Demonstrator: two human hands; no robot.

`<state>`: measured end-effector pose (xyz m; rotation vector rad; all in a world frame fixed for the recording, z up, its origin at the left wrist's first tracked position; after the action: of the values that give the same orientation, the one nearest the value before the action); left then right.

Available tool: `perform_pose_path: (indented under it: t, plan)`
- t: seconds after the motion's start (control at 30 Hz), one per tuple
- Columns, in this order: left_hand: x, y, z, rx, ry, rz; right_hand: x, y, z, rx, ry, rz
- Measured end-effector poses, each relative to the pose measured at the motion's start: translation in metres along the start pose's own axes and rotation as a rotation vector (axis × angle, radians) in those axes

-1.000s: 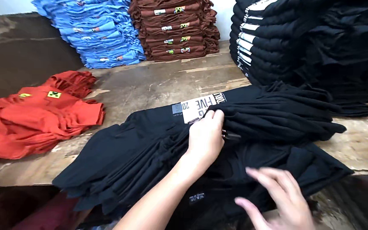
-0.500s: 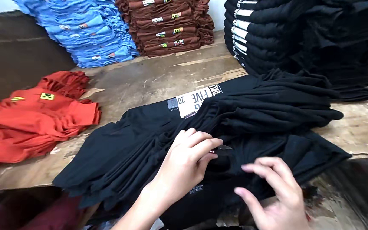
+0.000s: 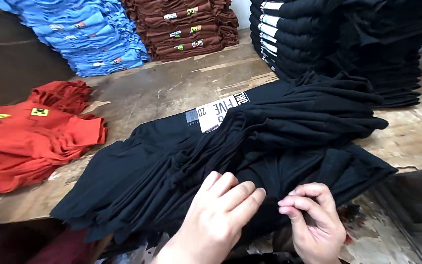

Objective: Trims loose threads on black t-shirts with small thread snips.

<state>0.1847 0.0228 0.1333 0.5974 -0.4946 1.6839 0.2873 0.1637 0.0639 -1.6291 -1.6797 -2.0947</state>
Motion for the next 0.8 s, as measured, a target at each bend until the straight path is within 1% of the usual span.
perform_pose_path:
  t: [0.17,0.3,0.37,0.43,0.47,0.5,0.6,0.7,0.8]
  plan:
    - [-0.003,0.004,0.007,0.057,-0.073,0.057,-0.004,0.005,0.001,-0.077,-0.019,0.117]
    - [0.002,-0.008,-0.01,0.048,-0.049,0.041,-0.005,0.008,-0.004,-0.146,-0.028,0.17]
    - [0.003,-0.006,-0.009,0.061,-0.06,0.048,-0.006,0.011,-0.005,-0.163,0.042,0.194]
    - [0.001,-0.001,-0.002,0.077,-0.073,0.072,-0.01,0.015,-0.004,-0.215,0.177,0.212]
    - [-0.001,0.002,0.001,0.081,-0.075,0.091,-0.011,0.017,-0.002,-0.252,0.21,0.215]
    - [-0.003,0.005,0.003,0.081,-0.079,0.114,-0.011,0.018,0.0,-0.298,0.195,0.213]
    - [-0.003,0.007,0.0,0.103,-0.055,0.154,-0.001,0.014,-0.001,-0.465,0.062,0.173]
    - [-0.002,0.001,0.0,0.117,-0.066,0.134,0.0,0.017,0.002,-0.487,-0.015,0.21]
    - [0.001,-0.009,-0.001,0.163,-0.055,0.097,0.0,0.027,0.006,-0.462,-0.006,0.248]
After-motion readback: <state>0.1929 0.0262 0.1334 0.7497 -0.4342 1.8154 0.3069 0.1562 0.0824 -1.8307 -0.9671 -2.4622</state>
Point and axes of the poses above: each hand's wrist, its own x-axis towards the middle knuckle, its own z-axis out of the back of the hand, y = z × x, the point moved 10 cm from there along x, towards the middle knuckle, and after that the axes turned 13 degrees about x, right-handed, at the moved point
